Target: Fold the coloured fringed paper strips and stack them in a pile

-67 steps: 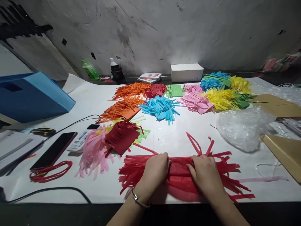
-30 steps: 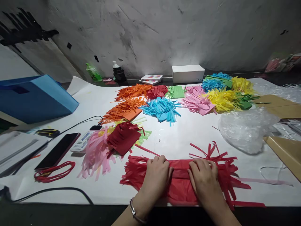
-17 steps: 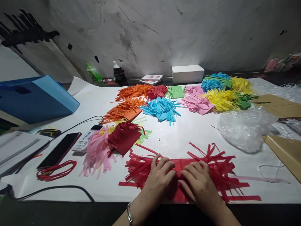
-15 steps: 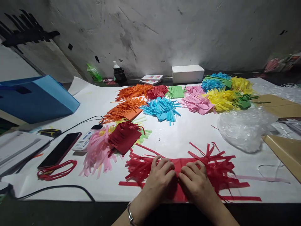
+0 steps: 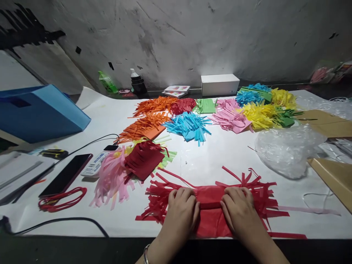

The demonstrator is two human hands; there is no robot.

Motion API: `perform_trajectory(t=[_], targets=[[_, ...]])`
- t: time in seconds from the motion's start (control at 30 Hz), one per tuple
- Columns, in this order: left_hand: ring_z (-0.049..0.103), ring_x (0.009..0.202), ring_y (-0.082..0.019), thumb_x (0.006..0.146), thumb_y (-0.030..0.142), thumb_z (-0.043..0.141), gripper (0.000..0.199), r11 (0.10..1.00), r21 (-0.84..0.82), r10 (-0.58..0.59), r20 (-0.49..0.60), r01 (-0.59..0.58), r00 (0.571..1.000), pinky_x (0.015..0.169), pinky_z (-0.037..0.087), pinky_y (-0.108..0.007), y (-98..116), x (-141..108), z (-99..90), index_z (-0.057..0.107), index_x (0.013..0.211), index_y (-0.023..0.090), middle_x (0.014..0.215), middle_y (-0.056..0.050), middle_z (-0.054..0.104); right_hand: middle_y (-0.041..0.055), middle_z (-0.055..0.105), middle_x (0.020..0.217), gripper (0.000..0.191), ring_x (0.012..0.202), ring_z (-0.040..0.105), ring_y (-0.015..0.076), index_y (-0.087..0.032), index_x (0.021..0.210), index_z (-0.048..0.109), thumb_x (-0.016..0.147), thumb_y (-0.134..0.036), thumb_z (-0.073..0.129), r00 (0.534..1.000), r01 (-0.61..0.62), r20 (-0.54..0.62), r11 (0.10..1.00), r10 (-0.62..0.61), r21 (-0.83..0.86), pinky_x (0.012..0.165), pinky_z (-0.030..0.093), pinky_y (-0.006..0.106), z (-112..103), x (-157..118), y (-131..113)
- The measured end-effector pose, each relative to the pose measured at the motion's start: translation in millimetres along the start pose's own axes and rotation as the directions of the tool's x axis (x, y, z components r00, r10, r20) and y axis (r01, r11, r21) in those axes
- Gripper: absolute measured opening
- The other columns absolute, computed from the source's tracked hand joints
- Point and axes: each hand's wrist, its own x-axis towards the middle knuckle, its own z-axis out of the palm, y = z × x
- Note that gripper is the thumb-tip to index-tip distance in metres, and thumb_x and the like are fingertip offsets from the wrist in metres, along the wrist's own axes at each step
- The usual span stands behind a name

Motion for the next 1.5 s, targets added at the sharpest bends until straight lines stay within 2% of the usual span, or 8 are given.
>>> perform_trajectory(t=[0.13, 0.3, 0.47, 0.63, 0.93, 1.1, 1.33, 1.5], targets=[[0.058, 0.090, -0.027, 0.087, 0.014, 0.062, 0.006, 0.992, 0.112, -0.071, 0.078, 0.062, 0.994, 0.085, 0.042, -0.047, 5.4, 7.9, -1.2, 0.064, 0.082, 0.018, 0.094, -0.006, 0.067, 0.0115, 0.065, 0.096, 0.026, 0.093, 0.057, 0.0278, -0.018, 0.087, 0.063, 0.099, -0.015, 0.040, 0.999, -0.010, -0.034, 0.995, 0.007, -0.102, 0.100, 0.030, 0.054, 0.0, 5.3, -8.6], [0.058, 0.089, -0.025, 0.084, 0.011, 0.064, 0.008, 0.997, 0.065, -0.046, 0.035, 0.044, 0.998, 0.088, 0.042, -0.048, 3.0, 7.4, -1.4, 0.064, 0.085, 0.018, 0.093, -0.006, 0.066, 0.0040, 0.065, 0.086, 0.024, 0.086, 0.056, 0.0216, -0.019, 0.092, 0.065, 0.096, -0.006, 0.045, 0.971, 0.236, -0.027, 0.971, -0.236, 0.028, 0.100, 0.030, 0.044, 6.3, 4.7, -17.0], [0.057, 0.098, -0.024, 0.085, 0.017, 0.072, 0.010, 0.979, -0.077, 0.178, -0.102, -0.187, 0.979, 0.106, 0.029, -0.055, -3.2, 4.3, 2.2, 0.065, 0.084, 0.024, 0.100, -0.001, 0.067, 0.0005, 0.056, 0.068, 0.031, 0.068, 0.046, 0.0172, -0.019, 0.070, 0.056, 0.098, -0.010, 0.044, 0.976, 0.215, -0.059, 0.972, -0.210, 0.100, 0.082, 0.032, 0.035, 15.9, 7.3, -15.4], [0.057, 0.096, -0.021, 0.091, 0.010, 0.062, 0.013, 0.955, -0.074, 0.276, -0.139, -0.287, 0.951, 0.110, 0.028, -0.051, -3.2, 5.2, 6.6, 0.064, 0.083, 0.021, 0.094, -0.001, 0.068, 0.0007, 0.060, 0.073, 0.030, 0.070, 0.048, 0.0167, -0.019, 0.077, 0.059, 0.100, -0.011, 0.041, 0.976, 0.216, -0.056, 0.966, -0.210, 0.145, 0.086, 0.032, 0.036, 17.1, 9.5, -19.0], [0.058, 0.088, -0.021, 0.084, 0.013, 0.070, 0.012, 0.962, -0.188, 0.186, -0.079, -0.198, 0.979, 0.092, 0.039, -0.046, -7.1, 4.9, 1.8, 0.065, 0.076, 0.021, 0.088, -0.001, 0.069, 0.0014, 0.063, 0.080, 0.028, 0.081, 0.051, 0.0179, -0.019, 0.084, 0.064, 0.102, -0.014, 0.044, 0.977, 0.209, -0.022, 0.950, -0.210, 0.233, 0.087, 0.037, 0.037, -6.7, -1.6, 5.4], [0.058, 0.089, -0.023, 0.087, 0.013, 0.065, 0.013, 0.977, -0.121, 0.173, -0.023, -0.175, 0.985, 0.093, 0.038, -0.050, -2.9, 6.8, -0.7, 0.066, 0.078, 0.022, 0.092, -0.002, 0.070, 0.0025, 0.064, 0.087, 0.021, 0.085, 0.053, 0.0197, -0.019, 0.088, 0.063, 0.100, -0.014, 0.047, 0.997, 0.081, -0.033, 0.958, -0.074, 0.277, 0.093, 0.034, 0.043, -9.7, -5.7, -2.5], [0.058, 0.094, -0.028, 0.085, 0.011, 0.062, 0.008, 0.994, 0.110, 0.012, 0.102, -0.023, 0.995, 0.097, 0.039, -0.058, 12.2, 14.4, -2.7, 0.066, 0.086, 0.017, 0.098, -0.008, 0.067, 0.0052, 0.063, 0.085, 0.023, 0.086, 0.055, 0.0235, -0.020, 0.080, 0.058, 0.098, -0.015, 0.045, 0.996, -0.064, -0.055, 0.998, 0.065, 0.021, 0.096, 0.030, 0.049, 5.3, -4.6, -15.1], [0.057, 0.100, -0.023, 0.087, 0.020, 0.072, 0.008, 0.928, 0.110, 0.356, 0.009, -0.355, 0.934, 0.113, 0.020, -0.055, 5.3, 15.7, 5.2, 0.066, 0.083, 0.023, 0.097, 0.001, 0.068, 0.0041, 0.064, 0.089, 0.026, 0.088, 0.056, 0.0222, -0.020, 0.085, 0.060, 0.093, -0.002, 0.042, 0.998, 0.042, -0.048, 0.998, -0.040, 0.036, 0.102, 0.028, 0.049, 4.9, -3.7, -15.6]])
